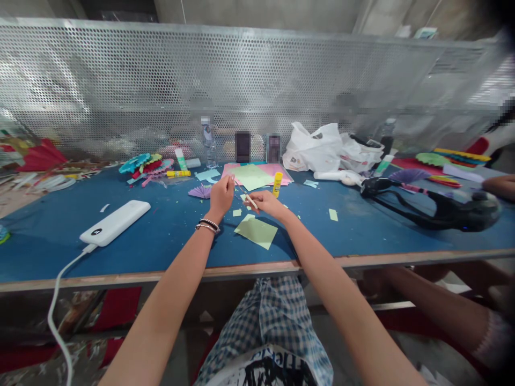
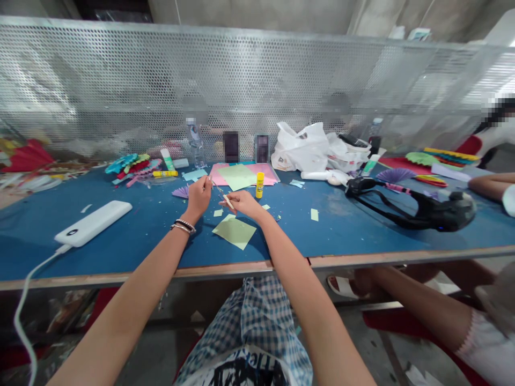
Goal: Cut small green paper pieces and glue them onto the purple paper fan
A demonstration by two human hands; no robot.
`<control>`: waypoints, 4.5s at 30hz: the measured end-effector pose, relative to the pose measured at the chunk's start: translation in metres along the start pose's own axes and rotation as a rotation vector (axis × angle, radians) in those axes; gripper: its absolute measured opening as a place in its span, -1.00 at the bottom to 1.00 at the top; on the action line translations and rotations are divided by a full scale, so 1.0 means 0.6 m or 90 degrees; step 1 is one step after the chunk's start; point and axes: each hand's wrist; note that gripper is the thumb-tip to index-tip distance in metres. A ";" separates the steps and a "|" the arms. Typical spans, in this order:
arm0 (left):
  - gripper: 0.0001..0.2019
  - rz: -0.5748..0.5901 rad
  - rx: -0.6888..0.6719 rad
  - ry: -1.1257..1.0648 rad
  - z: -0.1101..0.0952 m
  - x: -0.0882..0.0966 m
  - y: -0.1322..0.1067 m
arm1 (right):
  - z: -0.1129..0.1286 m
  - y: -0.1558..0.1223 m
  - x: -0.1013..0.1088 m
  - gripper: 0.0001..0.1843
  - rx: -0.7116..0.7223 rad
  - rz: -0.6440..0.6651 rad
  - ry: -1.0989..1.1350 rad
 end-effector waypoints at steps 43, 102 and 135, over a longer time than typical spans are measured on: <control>-0.68 -0.050 0.055 0.009 0.000 -0.006 -0.003 | 0.015 0.002 -0.017 -0.64 -0.028 0.019 -0.046; -0.71 -0.052 0.097 -0.069 -0.002 -0.032 -0.011 | 0.008 0.004 -0.025 -0.63 -0.041 0.015 -0.119; -0.68 -0.082 0.057 -0.103 -0.006 -0.043 -0.014 | 0.021 0.005 -0.039 -0.65 -0.013 -0.069 -0.220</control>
Point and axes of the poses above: each hand's wrist, its own y-axis towards the middle knuckle, its own x-axis out of the back of the hand, z = x × y, and after that the axes turned 12 degrees about z, right-handed
